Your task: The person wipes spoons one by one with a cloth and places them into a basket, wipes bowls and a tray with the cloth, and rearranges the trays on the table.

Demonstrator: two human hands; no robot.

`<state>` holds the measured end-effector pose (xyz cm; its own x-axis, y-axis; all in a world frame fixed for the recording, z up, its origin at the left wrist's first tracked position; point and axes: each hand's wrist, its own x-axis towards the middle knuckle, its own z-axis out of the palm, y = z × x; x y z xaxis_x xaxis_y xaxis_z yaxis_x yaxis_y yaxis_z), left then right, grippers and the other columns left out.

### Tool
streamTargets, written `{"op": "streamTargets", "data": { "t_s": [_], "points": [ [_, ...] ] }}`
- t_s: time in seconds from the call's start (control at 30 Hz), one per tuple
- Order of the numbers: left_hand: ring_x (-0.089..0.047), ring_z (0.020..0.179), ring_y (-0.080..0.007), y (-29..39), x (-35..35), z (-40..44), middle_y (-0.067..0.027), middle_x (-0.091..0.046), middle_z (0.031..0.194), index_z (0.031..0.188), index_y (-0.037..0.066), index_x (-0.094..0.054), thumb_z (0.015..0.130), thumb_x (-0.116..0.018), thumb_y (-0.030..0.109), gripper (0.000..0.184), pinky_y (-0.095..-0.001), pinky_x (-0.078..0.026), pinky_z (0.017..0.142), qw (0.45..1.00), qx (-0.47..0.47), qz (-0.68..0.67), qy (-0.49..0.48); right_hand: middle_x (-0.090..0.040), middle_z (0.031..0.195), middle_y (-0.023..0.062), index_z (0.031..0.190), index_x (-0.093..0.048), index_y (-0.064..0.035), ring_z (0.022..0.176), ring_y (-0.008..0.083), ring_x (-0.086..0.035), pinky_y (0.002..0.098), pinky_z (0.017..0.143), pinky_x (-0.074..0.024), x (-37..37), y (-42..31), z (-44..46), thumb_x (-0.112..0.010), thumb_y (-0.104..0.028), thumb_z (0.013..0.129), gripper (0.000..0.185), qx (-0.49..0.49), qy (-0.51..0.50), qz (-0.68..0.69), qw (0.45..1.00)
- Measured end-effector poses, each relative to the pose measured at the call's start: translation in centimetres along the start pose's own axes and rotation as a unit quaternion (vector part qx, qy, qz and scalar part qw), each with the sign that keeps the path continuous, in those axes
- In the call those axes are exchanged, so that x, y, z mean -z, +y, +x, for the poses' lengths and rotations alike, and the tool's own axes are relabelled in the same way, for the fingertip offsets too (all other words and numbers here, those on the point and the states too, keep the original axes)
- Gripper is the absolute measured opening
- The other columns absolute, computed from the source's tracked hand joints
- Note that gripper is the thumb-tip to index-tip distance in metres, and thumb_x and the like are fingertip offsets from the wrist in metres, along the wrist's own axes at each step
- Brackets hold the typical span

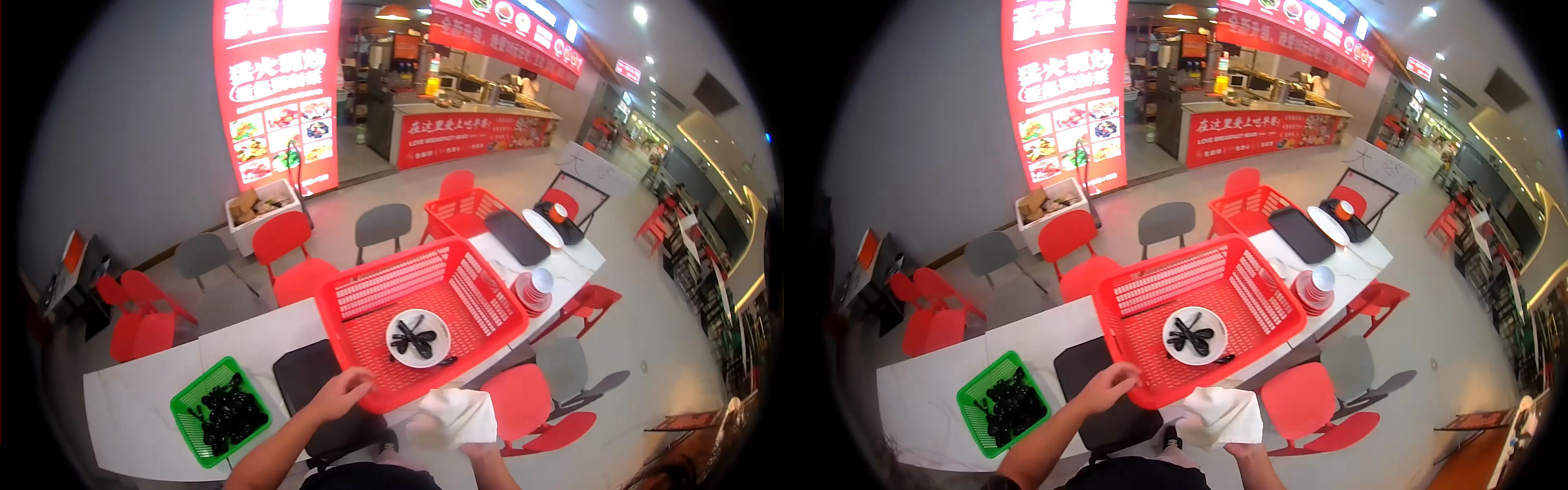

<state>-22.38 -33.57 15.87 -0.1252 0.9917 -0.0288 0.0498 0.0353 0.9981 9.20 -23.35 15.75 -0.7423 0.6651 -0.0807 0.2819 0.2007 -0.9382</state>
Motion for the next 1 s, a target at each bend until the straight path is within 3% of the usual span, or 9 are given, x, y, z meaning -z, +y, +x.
{"op": "streamTargets", "data": {
  "t_s": [0.07, 0.13, 0.2, 0.23, 0.3, 0.37, 0.43, 0.7, 1.0],
  "points": [
    [-0.065, 0.097, -0.0183, -2.0, -2.1, 6.5, -0.0102, -0.068, 0.104, 0.124, 0.001, -0.057, 0.096, -0.063, 0.021, 0.035, -0.0331, -0.052, 0.087, 0.991, -0.035, 0.128, -0.023, -0.06, 0.134, 0.0135, 0.138, -0.05, -0.0041, 0.121, 0.0314, -0.059, 0.0491, 0.104, -0.0472, 2.1, 1.7, -2.4, -0.052, -0.035, 0.099, 0.05, -0.026, 0.016, 0.288, 0.957],
    [-0.067, 0.099, -0.0249, -7.9, -3.2, 14.0, -0.0117, -0.069, 0.107, 0.126, 0.004, -0.057, 0.091, -0.066, 0.022, 0.041, -0.0373, -0.053, 0.087, 0.962, -0.069, 0.258, -0.049, -0.061, 0.132, 0.0107, 0.136, -0.054, -0.0095, 0.12, 0.0297, -0.06, 0.0455, 0.102, -0.0483, 4.4, 1.2, -4.3, -0.057, -0.036, 0.096, 0.048, 0.028, 0.026, 0.206, 0.978],
    [-0.067, 0.102, -0.0312, -11.4, -3.3, 19.0, -0.0124, -0.07, 0.11, 0.128, 0.006, -0.058, 0.087, -0.066, 0.022, 0.044, -0.0409, -0.053, 0.088, 0.892, -0.093, 0.436, -0.076, -0.063, 0.128, 0.0082, 0.133, -0.057, -0.0155, 0.118, 0.0282, -0.06, 0.0414, 0.099, -0.0489, 7.2, -0.5, -5.5, -0.061, -0.037, 0.093, 0.046, 0.126, 0.037, -0.311, 0.941],
    [-0.065, 0.108, -0.0335, -11.9, -3.7, 20.1, -0.0114, -0.068, 0.118, 0.129, 0.009, -0.058, 0.086, -0.065, 0.023, 0.046, -0.0449, -0.052, 0.091, 0.865, -0.037, 0.486, -0.117, -0.063, 0.125, 0.0053, 0.128, -0.061, -0.0222, 0.115, 0.0267, -0.06, 0.038, 0.098, -0.0481, 7.2, 2.1, -7.0, -0.064, -0.038, 0.09, 0.041, 0.129, 0.09, -0.328, 0.931],
    [-0.059, 0.118, -0.0346, -13.7, -4.7, 22.5, -0.0094, -0.062, 0.131, 0.131, 0.012, -0.058, 0.085, -0.063, 0.024, 0.047, -0.0503, -0.05, 0.094, 0.813, -0.004, 0.56, -0.161, -0.063, 0.126, 0.0057, 0.129, -0.061, -0.0215, 0.116, 0.0272, -0.06, 0.0387, 0.098, -0.048, 7.0, 3.7, -10.1, -0.063, -0.038, 0.09, 0.042, 0.02, 0.115, -0.033, 0.993],
    [-0.052, 0.127, -0.032, -18.0, -5.6, 22.5, -0.0074, -0.054, 0.142, 0.132, 0.013, -0.057, 0.086, -0.06, 0.021, 0.047, -0.0533, -0.047, 0.096, 0.777, -0.035, 0.605, -0.17, -0.062, 0.126, 0.0061, 0.129, -0.06, -0.0207, 0.116, 0.0277, -0.06, 0.0394, 0.099, -0.0478, 6.6, 4.3, -10.9, -0.062, -0.037, 0.091, 0.042, -0.066, 0.158, 0.279, 0.945],
    [-0.049, 0.13, -0.0297, -20.8, -6.8, 23.2, -0.0065, -0.051, 0.147, 0.133, 0.014, -0.058, 0.087, -0.057, 0.019, 0.046, -0.0529, -0.044, 0.099, 0.749, -0.085, 0.641, -0.144, -0.062, 0.127, 0.0066, 0.13, -0.06, -0.02, 0.117, 0.0282, -0.06, 0.04, 0.099, -0.0477, 6.6, 4.6, -10.6, -0.062, -0.037, 0.091, 0.042, -0.086, 0.192, 0.384, 0.899],
    [-0.055, 0.115, -0.026, -22.3, -8.1, 27.4, -0.0064, -0.063, 0.115, 0.103, 0.016, -0.072, 0.092, -0.054, 0.019, 0.021, -0.048, -0.039, 0.099, 0.63, -0.07, 0.76, -0.147, -0.061, 0.129, 0.0083, 0.132, -0.058, -0.0171, 0.119, 0.0301, -0.059, 0.0426, 0.101, -0.0471, 6.6, 6.3, -10.2, -0.06, -0.037, 0.093, 0.043, -0.096, 0.241, 0.503, 0.825],
    [-0.057, 0.11, -0.0264, -22.8, -8.2, 27.2, -0.0074, -0.067, 0.105, 0.093, 0.011, -0.073, 0.088, -0.059, 0.023, 0.018, -0.0474, -0.039, 0.098, 0.652, -0.036, 0.746, -0.131, -0.06, 0.131, 0.0103, 0.134, -0.055, -0.0138, 0.121, 0.0323, -0.058, 0.0456, 0.103, -0.0465, 8.4, 6.6, -10.8, -0.057, -0.037, 0.095, 0.045, -0.068, 0.276, 0.583, 0.761]
  ]
}}
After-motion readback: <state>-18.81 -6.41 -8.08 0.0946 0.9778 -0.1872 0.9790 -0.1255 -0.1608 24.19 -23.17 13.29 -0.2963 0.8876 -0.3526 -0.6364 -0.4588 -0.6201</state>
